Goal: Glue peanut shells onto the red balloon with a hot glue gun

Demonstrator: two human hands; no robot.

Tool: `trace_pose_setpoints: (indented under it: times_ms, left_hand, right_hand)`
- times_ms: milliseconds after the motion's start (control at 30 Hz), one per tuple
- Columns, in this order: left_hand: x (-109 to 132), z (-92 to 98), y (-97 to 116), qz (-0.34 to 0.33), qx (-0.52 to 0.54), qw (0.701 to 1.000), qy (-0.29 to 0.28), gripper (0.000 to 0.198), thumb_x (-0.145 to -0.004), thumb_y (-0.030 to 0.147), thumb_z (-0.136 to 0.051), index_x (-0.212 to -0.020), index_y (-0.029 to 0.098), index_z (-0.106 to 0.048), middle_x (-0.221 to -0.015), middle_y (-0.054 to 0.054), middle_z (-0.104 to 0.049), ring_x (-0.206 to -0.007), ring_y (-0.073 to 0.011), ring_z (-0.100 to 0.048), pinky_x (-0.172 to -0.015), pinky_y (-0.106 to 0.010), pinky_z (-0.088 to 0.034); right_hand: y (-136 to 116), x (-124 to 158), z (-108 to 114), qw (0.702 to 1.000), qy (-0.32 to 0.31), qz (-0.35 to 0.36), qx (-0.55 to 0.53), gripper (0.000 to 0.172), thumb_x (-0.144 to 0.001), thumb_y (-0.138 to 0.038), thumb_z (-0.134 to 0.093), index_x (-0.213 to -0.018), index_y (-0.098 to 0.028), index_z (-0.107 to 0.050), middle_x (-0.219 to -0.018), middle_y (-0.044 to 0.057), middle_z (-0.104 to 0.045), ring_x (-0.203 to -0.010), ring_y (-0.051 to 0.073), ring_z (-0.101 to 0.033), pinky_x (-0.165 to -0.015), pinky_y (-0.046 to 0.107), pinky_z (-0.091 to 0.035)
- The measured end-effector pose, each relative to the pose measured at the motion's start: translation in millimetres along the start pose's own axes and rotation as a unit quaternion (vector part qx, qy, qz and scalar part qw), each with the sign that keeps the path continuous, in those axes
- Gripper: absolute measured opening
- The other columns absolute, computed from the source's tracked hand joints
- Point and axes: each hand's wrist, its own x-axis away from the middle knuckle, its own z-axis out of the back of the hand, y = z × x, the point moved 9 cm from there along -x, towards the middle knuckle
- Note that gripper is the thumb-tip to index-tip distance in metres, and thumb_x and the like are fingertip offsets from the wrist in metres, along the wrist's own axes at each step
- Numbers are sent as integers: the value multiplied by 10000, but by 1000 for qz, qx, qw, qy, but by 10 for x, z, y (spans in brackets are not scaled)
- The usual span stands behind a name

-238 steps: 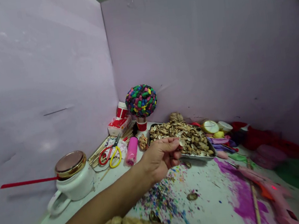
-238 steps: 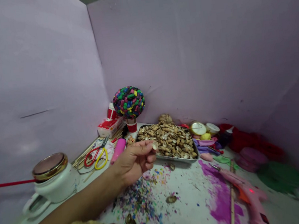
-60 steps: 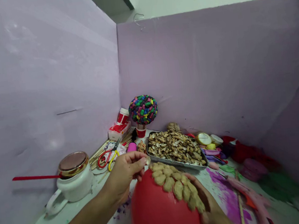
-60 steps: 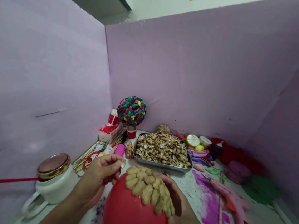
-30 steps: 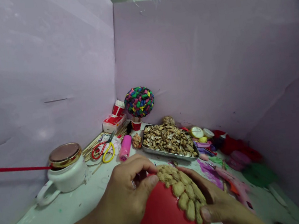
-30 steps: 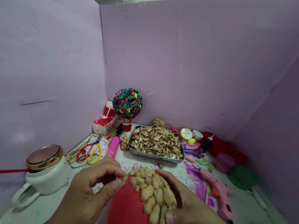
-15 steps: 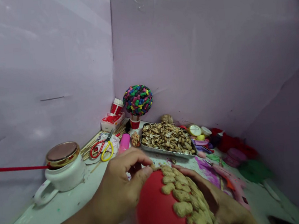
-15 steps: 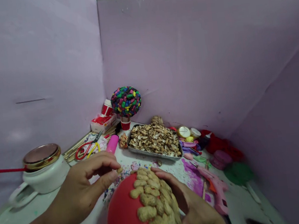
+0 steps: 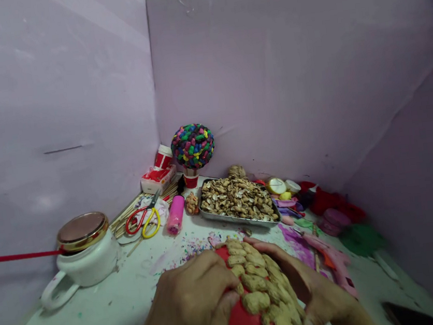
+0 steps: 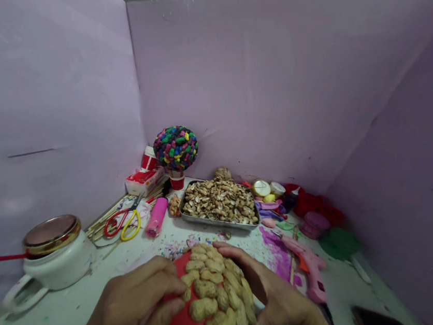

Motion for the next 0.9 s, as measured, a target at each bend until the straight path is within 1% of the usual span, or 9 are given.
trace_pose_setpoints:
  times_ms: [233,433,600,700,767,900]
  left_hand:
    - [-6,-17,-9,0,-18,1000,-14,204,-760,82,-418,-801,186,-588,-707,-37,-552,-616,-151,-520,-520,-242,-402]
    - [-13,-12,-2,-8,-25,1000,1,200,-740,88,-426,-791,188,-591,-694,-36,-554,-610,-150,-521,-504,-232,-401]
    - [-4,-6,6,-19,-30,999,15,172,-730,86,-441,-743,187,-580,-660,-28,-564,-581,-140,-525,-481,-215,-397]
    - [16,-19,0,-28,-35,999,15,165,-741,100,-442,-720,186,-582,-637,-25,-569,-551,-133,-526,-462,-208,-397]
    - [29,-25,-3,-33,-33,999,14,177,-757,110,-439,-729,188,-595,-636,-23,-576,-537,-126,-530,-463,-203,-408]
    - [28,-10,25,-42,-17,999,6,249,-777,96,-401,-825,207,-619,-684,-18,-599,-556,-119,-553,-480,-196,-430]
  right_hand:
    - [-47,-41,-28,1000,-5,11,1,1016,-368,-422,-856,-1270,-368,-393,-1444,9,-268,-1338,301,-179,-1072,418,-142]
    - [-58,-27,-45,1000,-8,10,7,1012,-376,-428,-853,-1274,-369,-389,-1439,18,-273,-1336,311,-178,-1068,437,-135]
    - [-85,-25,-37,999,-3,17,38,995,-383,-450,-842,-1270,-358,-400,-1440,25,-272,-1351,303,-119,-1076,446,-87]
    - [-95,-31,-38,999,-3,23,36,986,-387,-453,-840,-1267,-367,-404,-1434,18,-286,-1342,294,-159,-1078,434,-93]
    - [-86,-30,-41,999,-5,22,27,995,-384,-448,-843,-1270,-378,-397,-1434,9,-285,-1338,289,-177,-1077,418,-112]
    - [-66,-17,-37,1000,-9,20,9,1004,-375,-439,-848,-1269,-378,-395,-1438,3,-278,-1336,287,-188,-1072,405,-136]
